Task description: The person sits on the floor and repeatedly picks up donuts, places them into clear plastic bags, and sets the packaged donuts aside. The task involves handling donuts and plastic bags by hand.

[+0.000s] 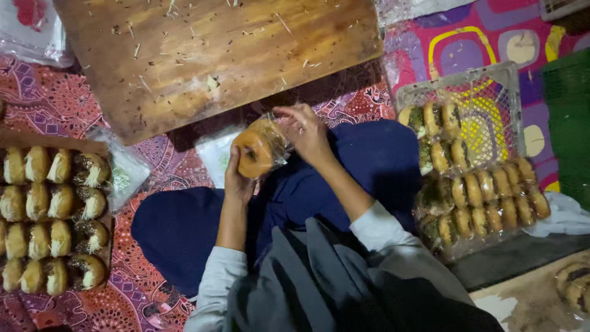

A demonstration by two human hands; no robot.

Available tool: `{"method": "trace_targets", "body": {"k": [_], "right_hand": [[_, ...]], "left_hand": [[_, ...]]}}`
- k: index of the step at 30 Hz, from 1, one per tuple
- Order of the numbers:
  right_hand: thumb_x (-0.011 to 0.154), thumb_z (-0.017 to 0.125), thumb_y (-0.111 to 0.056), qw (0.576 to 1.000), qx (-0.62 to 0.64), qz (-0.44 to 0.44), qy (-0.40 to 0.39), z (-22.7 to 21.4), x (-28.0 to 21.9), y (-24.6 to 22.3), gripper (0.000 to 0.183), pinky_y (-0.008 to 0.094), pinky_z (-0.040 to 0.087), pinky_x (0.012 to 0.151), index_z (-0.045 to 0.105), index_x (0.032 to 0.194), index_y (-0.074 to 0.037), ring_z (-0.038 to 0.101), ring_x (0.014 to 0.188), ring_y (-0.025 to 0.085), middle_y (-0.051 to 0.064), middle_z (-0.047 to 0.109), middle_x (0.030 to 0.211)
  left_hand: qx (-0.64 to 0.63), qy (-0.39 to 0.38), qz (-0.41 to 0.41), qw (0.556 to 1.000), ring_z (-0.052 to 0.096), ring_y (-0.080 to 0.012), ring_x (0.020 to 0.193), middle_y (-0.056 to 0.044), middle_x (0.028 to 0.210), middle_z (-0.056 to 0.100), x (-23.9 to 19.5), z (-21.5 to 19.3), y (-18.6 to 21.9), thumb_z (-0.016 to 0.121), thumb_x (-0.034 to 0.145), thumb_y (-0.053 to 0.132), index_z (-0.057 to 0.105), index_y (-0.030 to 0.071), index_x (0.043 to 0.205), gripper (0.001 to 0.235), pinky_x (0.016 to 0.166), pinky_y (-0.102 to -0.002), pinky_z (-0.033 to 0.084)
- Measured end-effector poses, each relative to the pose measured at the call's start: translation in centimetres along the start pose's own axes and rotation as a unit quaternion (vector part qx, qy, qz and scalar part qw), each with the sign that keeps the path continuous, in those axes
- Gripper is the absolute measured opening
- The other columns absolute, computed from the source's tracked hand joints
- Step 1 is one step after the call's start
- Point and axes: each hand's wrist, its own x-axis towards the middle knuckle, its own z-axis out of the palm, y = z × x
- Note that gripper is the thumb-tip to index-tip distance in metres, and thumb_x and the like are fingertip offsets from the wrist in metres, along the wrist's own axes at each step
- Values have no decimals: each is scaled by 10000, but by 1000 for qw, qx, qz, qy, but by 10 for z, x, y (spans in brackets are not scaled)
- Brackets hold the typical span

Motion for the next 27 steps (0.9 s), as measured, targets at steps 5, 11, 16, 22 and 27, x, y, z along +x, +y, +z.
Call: {"method": "trace_targets", "body": {"k": [5, 11, 16, 22, 27], "right_hand": [[960, 753, -138, 995, 17, -41, -90, -19, -8, -11, 158, 312, 590, 874, 776, 1115, -125, 746, 1000, 226, 94, 751, 1097], [715, 841, -177, 961, -225, 144, -77, -56, 15, 69, 651, 476, 451, 1018, 663, 1311, 14, 546, 1209, 437, 298, 575, 1306], [1114, 515, -434, 962, 44, 222, -151, -28, -20, 66, 533, 395, 480, 1063, 730, 1428, -61, 666, 1166, 326, 218, 718, 1246], [1077, 534, -545, 963, 121, 203, -132, -29, -49, 37, 816, 405, 341, 1200, 317, 1564, 72, 427, 1477, 366, 281, 433, 1579], [841, 818, -395, 958, 216, 143, -124, -97, -50, 17, 1046, 396, 390, 1166, 204, 1553, 62, 485, 1385, 295, 224, 495, 1471]], "left_hand": [[-2, 35, -16, 999, 613, -270, 1270, -122, 1409, 593, -1, 0, -22, 588, 1003, 447, 461, 65, 1483, 626, 1069, -425, 520], [-70, -4, -19, 997, 575, -286, 1290, -132, 1436, 582, -13, -19, -28, 574, 1048, 476, 461, 60, 1511, 633, 1084, -441, 482], [22, -36, -7, 999, 556, -295, 1340, -123, 1471, 551, 1, -17, -38, 528, 1020, 539, 447, 68, 1512, 686, 1127, -470, 471], [117, -30, -8, 993, 526, -300, 1381, -150, 1520, 512, 7, 15, -44, 489, 1038, 592, 417, 36, 1542, 753, 1163, -466, 423], [249, -74, 13, 966, 502, -298, 1415, -167, 1535, 492, 20, 60, -68, 386, 995, 712, 374, 18, 1553, 890, 1196, -444, 404]]}}
